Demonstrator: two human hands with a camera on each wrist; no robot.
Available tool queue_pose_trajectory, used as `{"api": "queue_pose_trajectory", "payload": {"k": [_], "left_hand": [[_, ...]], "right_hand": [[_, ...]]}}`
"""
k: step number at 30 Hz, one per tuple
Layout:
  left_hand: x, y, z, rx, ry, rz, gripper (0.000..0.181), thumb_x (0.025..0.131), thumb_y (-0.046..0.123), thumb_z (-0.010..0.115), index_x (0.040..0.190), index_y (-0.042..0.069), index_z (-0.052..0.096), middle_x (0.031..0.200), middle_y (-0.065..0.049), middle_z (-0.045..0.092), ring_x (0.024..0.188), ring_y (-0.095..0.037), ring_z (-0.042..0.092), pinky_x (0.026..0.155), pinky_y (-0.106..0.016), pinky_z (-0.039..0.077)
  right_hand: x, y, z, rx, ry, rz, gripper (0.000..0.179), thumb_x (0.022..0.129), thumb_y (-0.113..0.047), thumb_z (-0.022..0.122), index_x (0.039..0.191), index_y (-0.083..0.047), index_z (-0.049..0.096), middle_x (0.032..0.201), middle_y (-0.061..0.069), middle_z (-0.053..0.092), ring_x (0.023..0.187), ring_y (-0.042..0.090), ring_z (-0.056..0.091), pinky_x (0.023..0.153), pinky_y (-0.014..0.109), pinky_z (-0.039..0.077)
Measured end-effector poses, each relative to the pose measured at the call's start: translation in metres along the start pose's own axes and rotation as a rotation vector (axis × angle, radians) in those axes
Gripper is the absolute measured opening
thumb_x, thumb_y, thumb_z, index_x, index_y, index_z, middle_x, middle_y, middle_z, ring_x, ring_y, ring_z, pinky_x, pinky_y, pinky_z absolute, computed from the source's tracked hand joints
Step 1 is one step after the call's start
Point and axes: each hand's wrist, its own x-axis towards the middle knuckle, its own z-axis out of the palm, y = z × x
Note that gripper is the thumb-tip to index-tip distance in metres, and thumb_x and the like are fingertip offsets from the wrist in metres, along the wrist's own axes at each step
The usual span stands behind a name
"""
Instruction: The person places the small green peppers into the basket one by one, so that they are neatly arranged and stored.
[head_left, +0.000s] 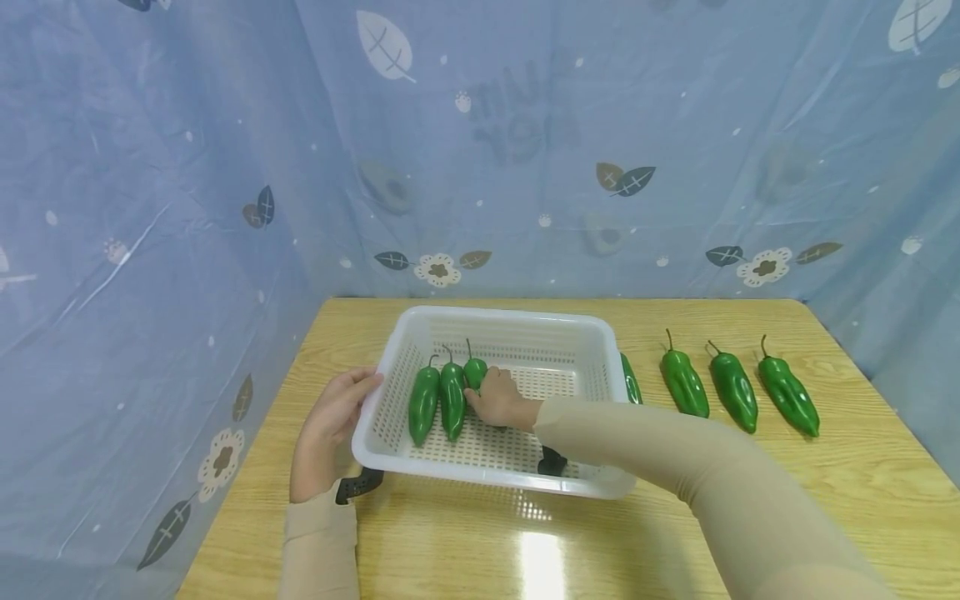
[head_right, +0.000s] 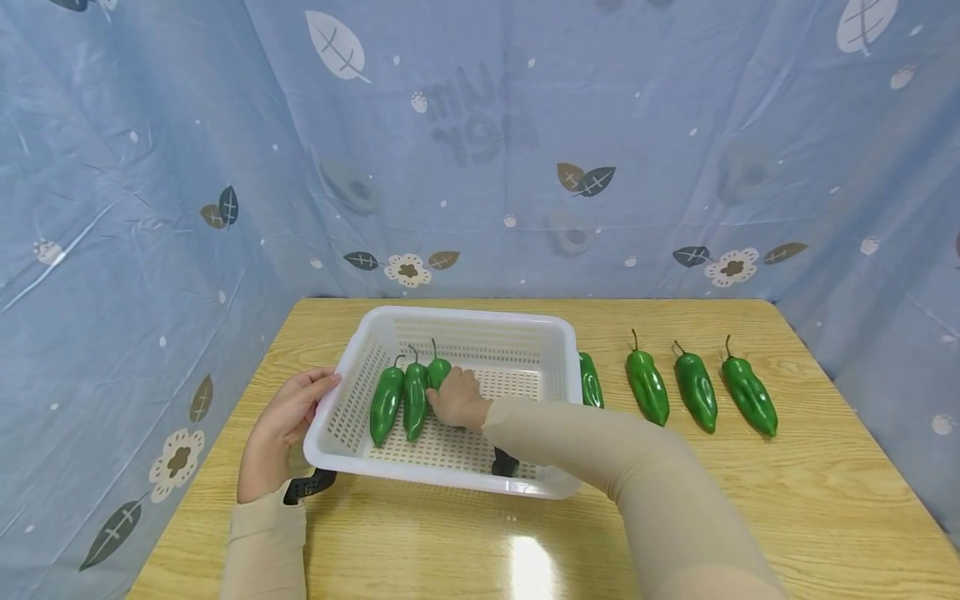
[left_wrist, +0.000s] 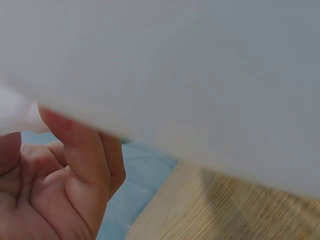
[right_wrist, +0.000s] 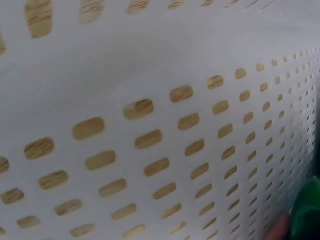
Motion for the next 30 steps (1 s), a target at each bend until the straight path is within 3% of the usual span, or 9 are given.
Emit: {"api": "queue_pose_trajectory", "payload": {"k": [7, 13, 22, 30], "left_hand": [[0.000, 0.000, 0.000, 0.008, 0.002, 0.005, 0.049, 0.101, 0.025, 0.046, 0.134, -0.011, 0.041, 0.119, -0.031, 0.057, 0.092, -0.021, 0.069, 0.078, -0.038, 0.058], [0.000, 0.000, 0.000, 0.005, 0.006, 0.002, 0.049, 0.101, 0.025, 0.046, 0.134, -0.011, 0.041, 0.119, -0.031, 0.057, 0.092, -0.022, 0.069, 0.077, -0.039, 0.058], [0.000, 0.001, 0.001, 0.005, 0.017, -0.015, 0.049, 0.101, 0.026, 0.047, 0.134, -0.010, 0.042, 0.119, -0.030, 0.058, 0.093, -0.022, 0.069, 0.077, -0.038, 0.058], [0.000, 0.000, 0.001, -0.001, 0.018, -0.016, 0.048, 0.101, 0.025, 0.046, 0.132, -0.011, 0.041, 0.119, -0.030, 0.058, 0.093, -0.022, 0.069, 0.078, -0.038, 0.058]], "right_hand": [[0.002, -0.002, 0.001, -0.045, 0.032, 0.024, 0.053, 0.100, -0.034, 0.042, 0.119, 0.015, 0.043, 0.106, 0.024, 0.049, 0.100, 0.033, 0.050, 0.088, 0.044, 0.048], [0.002, -0.005, 0.002, -0.019, 0.027, 0.042, 0.057, 0.101, -0.034, 0.039, 0.126, 0.017, 0.039, 0.117, 0.029, 0.049, 0.109, 0.037, 0.051, 0.095, 0.046, 0.048], [0.003, -0.009, 0.000, 0.039, 0.020, 0.090, 0.059, 0.100, -0.039, 0.041, 0.124, 0.015, 0.041, 0.108, 0.024, 0.051, 0.098, 0.032, 0.053, 0.087, 0.044, 0.050], [-0.003, -0.013, -0.005, 0.118, -0.042, 0.116, 0.067, 0.101, -0.040, 0.037, 0.134, 0.018, 0.035, 0.135, 0.030, 0.043, 0.125, 0.037, 0.044, 0.102, 0.047, 0.043]]}}
